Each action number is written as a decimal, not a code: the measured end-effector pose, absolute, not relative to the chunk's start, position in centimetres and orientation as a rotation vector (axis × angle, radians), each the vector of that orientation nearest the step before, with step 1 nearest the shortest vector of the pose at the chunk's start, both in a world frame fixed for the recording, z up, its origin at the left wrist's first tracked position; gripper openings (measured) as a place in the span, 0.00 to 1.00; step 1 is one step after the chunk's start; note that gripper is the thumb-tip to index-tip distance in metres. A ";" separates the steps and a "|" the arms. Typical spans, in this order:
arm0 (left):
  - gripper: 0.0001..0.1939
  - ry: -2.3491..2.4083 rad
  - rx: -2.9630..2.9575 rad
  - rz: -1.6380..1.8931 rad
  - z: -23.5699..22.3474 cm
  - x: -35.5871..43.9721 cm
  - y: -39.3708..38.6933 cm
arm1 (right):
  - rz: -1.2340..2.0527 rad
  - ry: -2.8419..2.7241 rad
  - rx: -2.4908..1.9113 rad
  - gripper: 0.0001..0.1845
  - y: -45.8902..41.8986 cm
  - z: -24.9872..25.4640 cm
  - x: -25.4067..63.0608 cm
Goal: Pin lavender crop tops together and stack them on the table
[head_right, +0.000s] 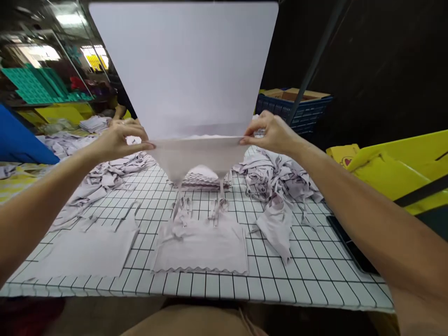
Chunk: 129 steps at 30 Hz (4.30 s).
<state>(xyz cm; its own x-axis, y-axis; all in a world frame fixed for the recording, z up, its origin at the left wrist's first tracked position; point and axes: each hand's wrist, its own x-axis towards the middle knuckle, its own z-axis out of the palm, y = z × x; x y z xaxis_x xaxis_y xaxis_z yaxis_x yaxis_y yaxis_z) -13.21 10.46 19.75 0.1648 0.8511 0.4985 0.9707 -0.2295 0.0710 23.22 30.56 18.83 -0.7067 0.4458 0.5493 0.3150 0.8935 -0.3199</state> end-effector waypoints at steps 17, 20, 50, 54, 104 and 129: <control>0.10 -1.532 -2.334 -0.772 -2.1 -5.8 -2.3 | 0.213 -2.528 -0.554 0.08 15.1 -1.5 28.7; 0.11 -1.522 -2.386 -0.783 -2.1 -5.8 -4.0 | 0.242 -2.524 -0.543 0.08 14.1 -1.5 29.7; 0.08 -2.747 -1.629 -1.318 -6.2 -5.6 7.6 | 0.685 -3.233 -0.042 0.18 22.8 -1.1 3.1; 0.08 -2.741 -1.627 -1.383 -6.1 -5.2 7.3 | 0.790 -3.316 0.037 0.02 23.7 0.0 2.9; 0.07 -2.716 -1.645 -1.507 -6.0 -5.2 7.2 | 0.992 -3.013 -0.615 0.18 25.4 4.9 12.4; 0.11 -2.122 -0.326 -3.974 -1.2 1.2 3.8 | 1.591 -2.073 -0.728 0.12 14.7 -1.1 12.4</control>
